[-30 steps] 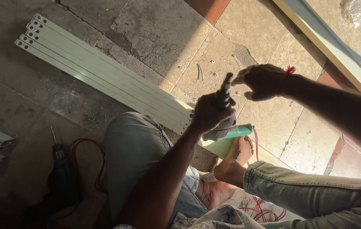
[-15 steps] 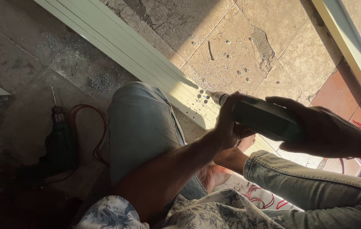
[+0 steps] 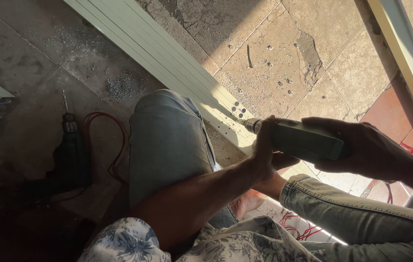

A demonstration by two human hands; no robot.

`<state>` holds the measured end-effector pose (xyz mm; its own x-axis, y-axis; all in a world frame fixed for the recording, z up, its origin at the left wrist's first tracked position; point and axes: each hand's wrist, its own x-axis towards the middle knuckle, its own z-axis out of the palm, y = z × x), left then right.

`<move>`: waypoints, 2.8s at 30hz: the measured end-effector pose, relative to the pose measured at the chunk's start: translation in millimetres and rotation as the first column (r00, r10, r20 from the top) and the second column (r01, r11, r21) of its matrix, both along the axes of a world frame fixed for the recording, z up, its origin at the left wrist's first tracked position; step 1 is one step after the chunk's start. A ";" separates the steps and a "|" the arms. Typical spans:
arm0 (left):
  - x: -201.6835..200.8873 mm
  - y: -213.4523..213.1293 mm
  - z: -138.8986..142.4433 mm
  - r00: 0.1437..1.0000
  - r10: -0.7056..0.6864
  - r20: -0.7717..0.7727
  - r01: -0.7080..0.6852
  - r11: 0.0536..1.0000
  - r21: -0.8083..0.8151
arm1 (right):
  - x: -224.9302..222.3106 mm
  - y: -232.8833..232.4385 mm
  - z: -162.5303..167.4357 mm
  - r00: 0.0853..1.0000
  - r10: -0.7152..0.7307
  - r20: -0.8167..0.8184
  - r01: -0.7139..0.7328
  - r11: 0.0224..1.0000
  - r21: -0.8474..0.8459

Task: The person sits on the floor and uses a power drill to create holes in a long, white metal profile. They repeatedly insert small metal pins into the drill chuck and drill them into the profile.

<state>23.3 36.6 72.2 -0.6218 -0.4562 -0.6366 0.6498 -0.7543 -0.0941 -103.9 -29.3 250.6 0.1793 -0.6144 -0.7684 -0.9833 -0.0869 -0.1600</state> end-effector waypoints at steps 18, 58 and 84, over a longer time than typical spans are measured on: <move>-3.5 -9.3 0.1 0.994 0.106 0.012 -0.107 0.989 0.107 | 31.7 -24.6 2.0 0.985 0.101 -0.142 -0.100 0.995 0.017; -28.4 -8.4 -25.8 0.990 0.030 0.136 -0.034 0.999 0.029 | -13.1 -28.1 -9.9 0.977 0.210 -0.015 -0.210 0.968 -0.140; -15.5 -24.6 -34.3 0.996 0.086 0.033 -0.086 0.996 0.005 | 39.0 -68.2 -3.7 0.941 0.334 -0.050 -0.338 0.933 -0.120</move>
